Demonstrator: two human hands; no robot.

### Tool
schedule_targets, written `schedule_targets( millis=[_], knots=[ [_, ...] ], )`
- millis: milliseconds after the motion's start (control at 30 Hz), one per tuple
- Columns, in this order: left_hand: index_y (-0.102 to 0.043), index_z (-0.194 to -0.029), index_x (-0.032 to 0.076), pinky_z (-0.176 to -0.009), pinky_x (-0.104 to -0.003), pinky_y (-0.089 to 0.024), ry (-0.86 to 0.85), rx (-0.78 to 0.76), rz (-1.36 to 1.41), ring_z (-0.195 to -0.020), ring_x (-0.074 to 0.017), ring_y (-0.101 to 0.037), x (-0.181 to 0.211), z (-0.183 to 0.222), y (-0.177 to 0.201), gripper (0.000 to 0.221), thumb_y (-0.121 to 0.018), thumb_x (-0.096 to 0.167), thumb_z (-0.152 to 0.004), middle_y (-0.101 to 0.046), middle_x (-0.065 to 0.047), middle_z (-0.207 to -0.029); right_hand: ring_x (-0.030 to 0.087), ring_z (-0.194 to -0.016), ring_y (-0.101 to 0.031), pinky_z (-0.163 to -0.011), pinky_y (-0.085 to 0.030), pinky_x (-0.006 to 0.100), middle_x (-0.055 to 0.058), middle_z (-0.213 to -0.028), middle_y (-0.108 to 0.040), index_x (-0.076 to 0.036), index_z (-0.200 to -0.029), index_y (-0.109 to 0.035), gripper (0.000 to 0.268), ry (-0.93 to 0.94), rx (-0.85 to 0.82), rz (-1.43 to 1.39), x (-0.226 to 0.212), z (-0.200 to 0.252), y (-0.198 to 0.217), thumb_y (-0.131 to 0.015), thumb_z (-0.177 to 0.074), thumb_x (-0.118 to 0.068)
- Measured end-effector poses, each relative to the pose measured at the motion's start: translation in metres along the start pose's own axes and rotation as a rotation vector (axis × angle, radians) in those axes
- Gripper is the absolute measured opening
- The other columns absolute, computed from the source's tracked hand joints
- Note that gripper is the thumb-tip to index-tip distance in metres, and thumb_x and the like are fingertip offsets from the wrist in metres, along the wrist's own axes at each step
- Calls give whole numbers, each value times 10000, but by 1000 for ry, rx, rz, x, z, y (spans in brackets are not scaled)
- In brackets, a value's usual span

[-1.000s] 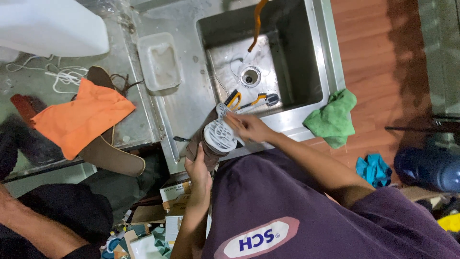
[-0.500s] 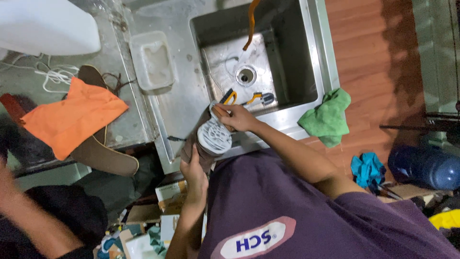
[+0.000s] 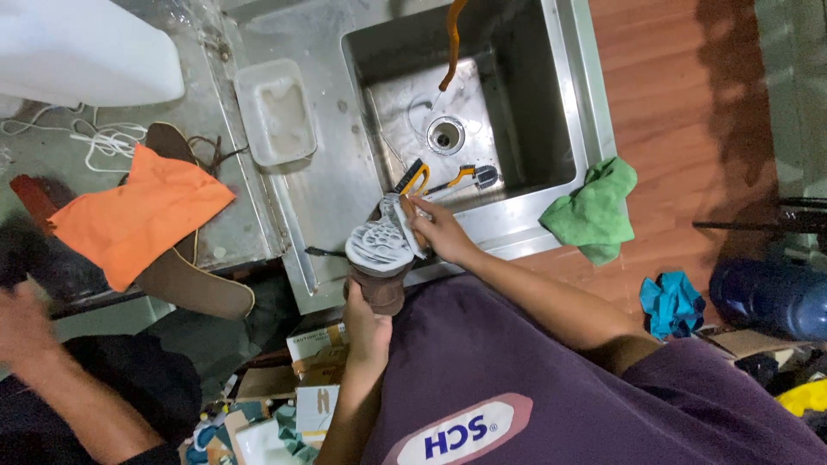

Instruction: The person is scraping off old material from a shoe sole and cleaning it in a sink area to prepare it for repair.

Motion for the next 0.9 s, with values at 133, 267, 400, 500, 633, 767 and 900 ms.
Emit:
schedule_targets(
  millis=[133, 267, 400, 500, 633, 767, 900],
  knots=[
    [-288, -1500, 120, -1121, -464, -378, 70, -118, -115, -1373, -347, -383, 1, 28, -7, 602, -533, 332, -993, -358, -141, -1524, 318, -898, -703, -796, -528, 466, 190, -964, -708, -48, -1383, -515, 687, -109, 178, 287, 18, -2, 26, -613, -820, -429],
    [-249, -1478, 132, -1119, -447, -404, -150, -233, -808, -1361, -287, -410, 46, 86, -61, 651, -580, 304, -946, -394, -144, -1492, 413, -975, -677, -818, -508, 515, 293, -1056, -668, -10, -1430, -443, 753, -100, 203, 141, -24, 20, 11, -576, -820, -432],
    [-263, -1474, 141, -1107, -442, -414, -133, -229, -790, -1348, -282, -425, 37, 69, -39, 639, -587, 297, -945, -405, -136, -1484, 396, -915, -682, -779, -518, 495, 279, -1011, -673, -4, -1433, -434, 792, -45, 193, 134, -9, 7, 19, -604, -808, -460],
    [-284, -1467, 153, -1089, -435, -431, -118, -230, -760, -1329, -274, -447, 30, 57, -25, 622, -596, 286, -945, -423, -124, -1471, 352, -921, -695, -811, -529, 460, 179, -974, -696, -50, -1401, -479, 749, -81, 277, 359, -10, -1, 40, -616, -794, -469],
    [-316, -1457, 172, -1063, -425, -455, -101, -233, -704, -1301, -262, -480, 23, 36, -13, 598, -609, 269, -944, -449, -106, -1453, 402, -993, -671, -845, -505, 502, 231, -960, -701, -56, -1388, -502, 711, -148, 175, 283, -49, 26, 8, -597, -789, -428],
    [-351, -1456, 162, -1045, -442, -468, 38, -138, -256, -1302, -296, -469, -8, -15, 35, 544, -580, 251, -970, -438, -99, -1463, 419, -1131, -609, -975, -458, 510, 240, -1155, -664, -105, -1377, -528, 695, -213, 52, 490, -49, 16, 17, -592, -811, -503],
    [-387, -1460, 137, -1031, -471, -474, 216, -23, 382, -1319, -353, -436, -37, -66, 64, 482, -528, 232, -1009, -408, -98, -1489, 393, -1145, -608, -969, -471, 483, 230, -1173, -653, -52, -1339, -553, 842, -321, 21, 575, 22, -18, 33, -548, -808, -704]
  ],
)
Point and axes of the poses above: each hand's wrist, its own z-axis away from the middle knuckle, its own y-axis out of the back of the hand, x = y × z, the point moved 9 cm from there along -z, towards the middle knuckle
